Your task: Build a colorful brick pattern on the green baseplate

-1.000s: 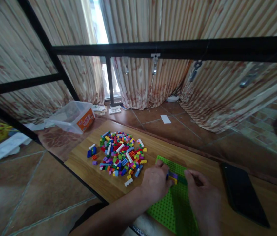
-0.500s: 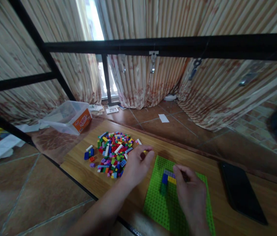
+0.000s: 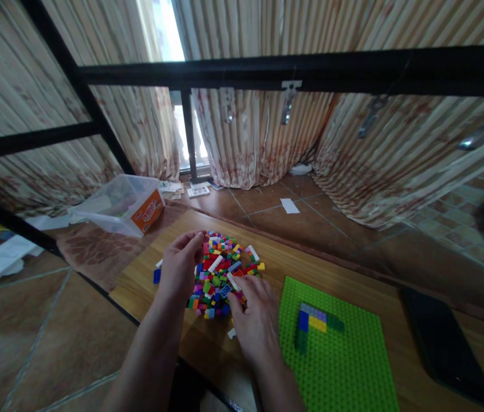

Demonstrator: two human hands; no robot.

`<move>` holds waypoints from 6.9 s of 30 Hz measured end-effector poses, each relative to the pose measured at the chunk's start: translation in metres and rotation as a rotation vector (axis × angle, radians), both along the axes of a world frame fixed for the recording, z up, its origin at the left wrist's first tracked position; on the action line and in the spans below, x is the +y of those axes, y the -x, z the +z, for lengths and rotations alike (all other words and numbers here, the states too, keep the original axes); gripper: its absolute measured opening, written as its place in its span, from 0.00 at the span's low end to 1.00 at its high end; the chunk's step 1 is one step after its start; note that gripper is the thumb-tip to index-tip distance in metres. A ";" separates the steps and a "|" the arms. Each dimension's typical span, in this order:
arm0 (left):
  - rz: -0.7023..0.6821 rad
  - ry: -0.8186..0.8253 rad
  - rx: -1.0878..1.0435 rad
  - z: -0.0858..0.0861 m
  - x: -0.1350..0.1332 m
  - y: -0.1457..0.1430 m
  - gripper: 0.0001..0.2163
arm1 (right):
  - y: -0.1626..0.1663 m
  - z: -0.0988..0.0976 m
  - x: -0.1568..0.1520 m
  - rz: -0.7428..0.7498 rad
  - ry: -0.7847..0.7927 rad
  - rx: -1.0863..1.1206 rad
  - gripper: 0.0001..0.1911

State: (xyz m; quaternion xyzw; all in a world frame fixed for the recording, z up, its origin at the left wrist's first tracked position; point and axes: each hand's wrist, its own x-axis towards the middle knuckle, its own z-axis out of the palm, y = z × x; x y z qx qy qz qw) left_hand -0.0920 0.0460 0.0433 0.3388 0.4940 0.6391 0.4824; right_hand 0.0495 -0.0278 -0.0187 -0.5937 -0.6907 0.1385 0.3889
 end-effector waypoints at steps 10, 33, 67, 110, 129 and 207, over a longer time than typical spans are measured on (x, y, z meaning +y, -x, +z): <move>-0.109 0.028 -0.048 0.001 0.000 -0.003 0.13 | 0.006 -0.003 0.005 -0.033 0.002 0.048 0.12; -0.806 -0.059 0.394 -0.014 -0.024 -0.076 0.09 | -0.053 0.025 -0.021 -0.126 0.142 0.655 0.11; -0.828 -0.085 1.231 -0.034 -0.050 -0.131 0.10 | -0.156 0.018 -0.070 -0.622 0.530 -0.135 0.12; -0.790 -0.142 1.324 -0.041 -0.059 -0.134 0.10 | -0.142 0.005 -0.056 -0.534 0.490 0.044 0.16; -0.800 -0.149 1.307 -0.042 -0.061 -0.135 0.10 | -0.149 0.009 -0.063 -0.436 0.576 0.167 0.16; -0.793 -0.152 1.129 -0.035 -0.061 -0.126 0.11 | -0.139 -0.020 -0.063 -0.372 -0.058 -0.414 0.21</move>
